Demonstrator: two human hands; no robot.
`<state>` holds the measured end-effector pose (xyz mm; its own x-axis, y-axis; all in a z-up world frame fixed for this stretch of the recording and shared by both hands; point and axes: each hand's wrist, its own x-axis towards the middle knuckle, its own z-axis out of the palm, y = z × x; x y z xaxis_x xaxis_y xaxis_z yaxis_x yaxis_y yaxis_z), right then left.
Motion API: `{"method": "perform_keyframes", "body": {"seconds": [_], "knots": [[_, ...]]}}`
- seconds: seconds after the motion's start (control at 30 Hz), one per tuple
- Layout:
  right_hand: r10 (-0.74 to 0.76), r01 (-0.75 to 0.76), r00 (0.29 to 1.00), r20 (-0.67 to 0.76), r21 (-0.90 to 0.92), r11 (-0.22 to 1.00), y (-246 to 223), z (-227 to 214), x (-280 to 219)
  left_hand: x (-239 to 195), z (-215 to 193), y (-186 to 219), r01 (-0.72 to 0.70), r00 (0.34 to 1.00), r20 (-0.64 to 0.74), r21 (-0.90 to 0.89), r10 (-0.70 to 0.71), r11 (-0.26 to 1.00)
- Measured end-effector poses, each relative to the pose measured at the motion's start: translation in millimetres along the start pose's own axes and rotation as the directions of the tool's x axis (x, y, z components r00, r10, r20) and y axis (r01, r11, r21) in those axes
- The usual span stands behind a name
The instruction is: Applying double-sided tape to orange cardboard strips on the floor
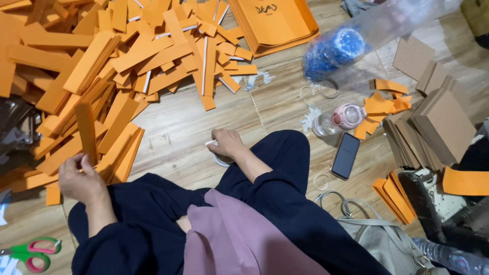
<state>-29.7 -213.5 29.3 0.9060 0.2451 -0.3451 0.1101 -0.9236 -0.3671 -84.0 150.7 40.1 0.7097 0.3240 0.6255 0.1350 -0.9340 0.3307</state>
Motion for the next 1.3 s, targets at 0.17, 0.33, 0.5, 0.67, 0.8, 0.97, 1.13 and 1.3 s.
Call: {"method": "perform_keyframes", "body": {"seconds": [0.17,0.33,0.5,0.67,0.8,0.97,1.13,1.3], "knots": [[-0.031,0.027,0.998,0.061,0.065,0.998,-11,-10,-1,-32,61,16,0.247,0.9,0.435,-0.478,-0.017,0.843],[-0.05,0.024,0.982,0.18,0.147,0.989,-12,-3,3,-37,55,97,0.336,0.732,0.68,-0.426,0.052,0.84],[-0.083,0.026,0.975,0.206,0.264,0.964,-21,-14,1,-25,52,120,0.093,0.7,0.707,-0.235,0.104,0.967],[-0.174,0.067,0.957,0.232,0.408,0.91,-22,-2,20,-37,55,110,0.02,0.601,0.776,-0.255,0.192,0.967],[-0.294,0.175,0.932,0.211,0.449,0.876,-16,30,31,-31,65,118,-0.025,0.521,0.797,-0.344,0.306,0.939],[-0.344,0.227,0.897,0.278,0.379,0.897,-33,28,20,-25,76,119,0.043,0.443,0.841,-0.368,0.312,0.929],[-0.322,0.237,0.911,0.256,0.312,0.92,-44,30,18,-24,74,117,0.042,0.404,0.857,-0.366,0.319,0.93],[-0.326,0.284,0.943,0.074,0.333,0.899,-44,39,20,-23,79,115,0.037,0.39,0.857,-0.38,0.337,0.924]]}}
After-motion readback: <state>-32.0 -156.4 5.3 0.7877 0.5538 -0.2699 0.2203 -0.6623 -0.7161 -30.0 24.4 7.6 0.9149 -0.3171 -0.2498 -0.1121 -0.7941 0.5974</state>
